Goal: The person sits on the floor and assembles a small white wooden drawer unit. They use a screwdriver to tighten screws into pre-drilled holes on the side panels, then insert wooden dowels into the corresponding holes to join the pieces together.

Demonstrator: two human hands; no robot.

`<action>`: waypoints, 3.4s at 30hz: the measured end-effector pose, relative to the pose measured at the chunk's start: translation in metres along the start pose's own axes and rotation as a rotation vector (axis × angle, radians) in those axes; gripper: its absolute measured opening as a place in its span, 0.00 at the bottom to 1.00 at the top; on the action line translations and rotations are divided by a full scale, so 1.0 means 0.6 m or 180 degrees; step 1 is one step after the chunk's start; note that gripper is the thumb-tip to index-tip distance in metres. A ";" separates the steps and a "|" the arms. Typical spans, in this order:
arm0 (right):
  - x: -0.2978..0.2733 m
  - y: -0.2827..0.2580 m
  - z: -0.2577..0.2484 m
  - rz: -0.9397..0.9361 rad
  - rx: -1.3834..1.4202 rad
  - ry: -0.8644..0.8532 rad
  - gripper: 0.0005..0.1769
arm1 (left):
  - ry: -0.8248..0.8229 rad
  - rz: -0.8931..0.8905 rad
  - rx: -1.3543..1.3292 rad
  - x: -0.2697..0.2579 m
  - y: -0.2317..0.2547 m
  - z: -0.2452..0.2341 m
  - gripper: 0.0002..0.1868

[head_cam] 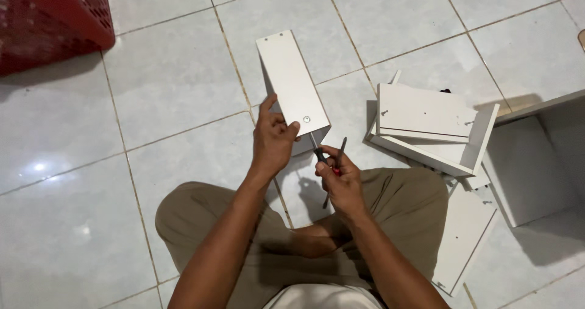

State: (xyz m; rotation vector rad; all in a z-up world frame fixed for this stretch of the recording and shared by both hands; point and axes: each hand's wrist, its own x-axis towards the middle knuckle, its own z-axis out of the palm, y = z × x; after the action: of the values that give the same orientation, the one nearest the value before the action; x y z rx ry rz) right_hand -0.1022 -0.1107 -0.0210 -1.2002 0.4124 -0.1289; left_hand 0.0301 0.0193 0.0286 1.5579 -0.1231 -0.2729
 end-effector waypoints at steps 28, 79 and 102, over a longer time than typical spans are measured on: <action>-0.025 0.015 0.144 -0.0280 -0.0223 -0.0220 0.37 | -0.1043 0.0907 0.3344 0.003 0.121 -0.058 0.10; -0.019 0.032 0.165 -0.0398 -0.0322 -0.0349 0.34 | 0.0185 -0.0569 0.0566 -0.093 -0.043 -0.107 0.13; 0.372 -0.133 0.065 -0.0500 -0.1834 -0.0581 0.54 | 0.0358 -0.0221 0.0600 -0.050 -0.019 -0.113 0.12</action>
State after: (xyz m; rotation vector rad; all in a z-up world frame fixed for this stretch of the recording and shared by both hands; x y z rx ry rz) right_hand 0.1269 -0.1755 0.0103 -1.7972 0.1951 -0.0332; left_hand 0.0171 0.0925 0.0191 1.7634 -0.0066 -0.2329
